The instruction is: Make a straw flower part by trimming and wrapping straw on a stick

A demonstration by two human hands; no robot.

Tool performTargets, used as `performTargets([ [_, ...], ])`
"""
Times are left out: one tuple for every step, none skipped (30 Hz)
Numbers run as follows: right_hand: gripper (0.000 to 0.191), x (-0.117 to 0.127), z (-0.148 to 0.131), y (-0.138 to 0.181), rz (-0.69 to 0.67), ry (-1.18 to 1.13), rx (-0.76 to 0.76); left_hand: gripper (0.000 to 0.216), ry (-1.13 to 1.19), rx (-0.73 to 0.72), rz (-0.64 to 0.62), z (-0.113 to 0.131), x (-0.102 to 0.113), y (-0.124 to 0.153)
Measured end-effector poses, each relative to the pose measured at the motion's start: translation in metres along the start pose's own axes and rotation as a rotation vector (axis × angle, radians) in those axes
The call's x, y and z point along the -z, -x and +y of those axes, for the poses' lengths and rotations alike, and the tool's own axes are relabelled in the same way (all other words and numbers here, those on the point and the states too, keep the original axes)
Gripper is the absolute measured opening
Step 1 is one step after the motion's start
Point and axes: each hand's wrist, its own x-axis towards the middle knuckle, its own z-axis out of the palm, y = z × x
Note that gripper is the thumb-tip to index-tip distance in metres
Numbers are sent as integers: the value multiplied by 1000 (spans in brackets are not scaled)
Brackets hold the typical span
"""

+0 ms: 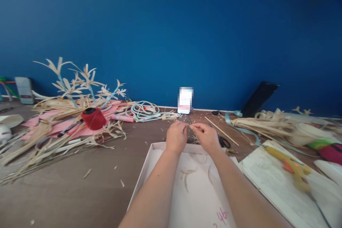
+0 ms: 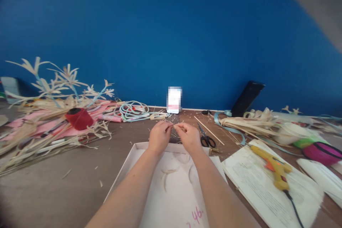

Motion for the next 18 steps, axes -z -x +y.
performTargets([
  [34,0,-1,0,11,-6,-10,20,-5,-2,-6,0,0,0],
  [35,1,-1,-1,24,-14,-23,20,-12,-4,-11,1,0,0],
  [35,1,0,-1,42,-24,-39,19,-23,-1,-15,1,1,0],
  [36,2,1,-2,61,-36,-56,19,-37,7,-16,1,2,0],
  [36,3,3,-3,83,-48,-73,18,-52,22,-15,0,3,0],
  [37,5,7,-4,111,-58,-87,17,-67,45,-11,-1,5,-1],
  [38,7,10,-5,149,-66,-104,17,-79,76,-3,-2,6,-1],
  [39,9,15,-7,195,-75,-127,16,-88,115,7,-4,7,-2],
  [42,11,19,-8,243,-88,-153,16,-94,161,21,-6,9,-2],
  [45,13,23,-10,287,-108,-182,17,-96,205,41,-8,10,-3],
  [47,15,27,-11,322,-132,-208,19,-95,240,66,-10,10,-3],
  [49,17,29,-12,343,-151,-229,21,-90,258,92,-10,11,-3],
  [50,18,30,-12,350,-160,-242,24,-82,254,119,-10,11,-3],
  [49,18,31,-12,343,-158,-247,27,-70,230,145,-8,12,-3],
  [47,18,29,-12,324,-145,-243,29,-55,189,165,-6,12,-3],
  [45,17,27,-11,298,-127,-231,30,-40,138,175,-3,12,-3],
  [42,15,25,-9,271,-109,-210,31,-25,85,175,0,12,-3],
  [40,13,21,-8,246,-95,-182,31,-14,36,165,3,11,-2],
])
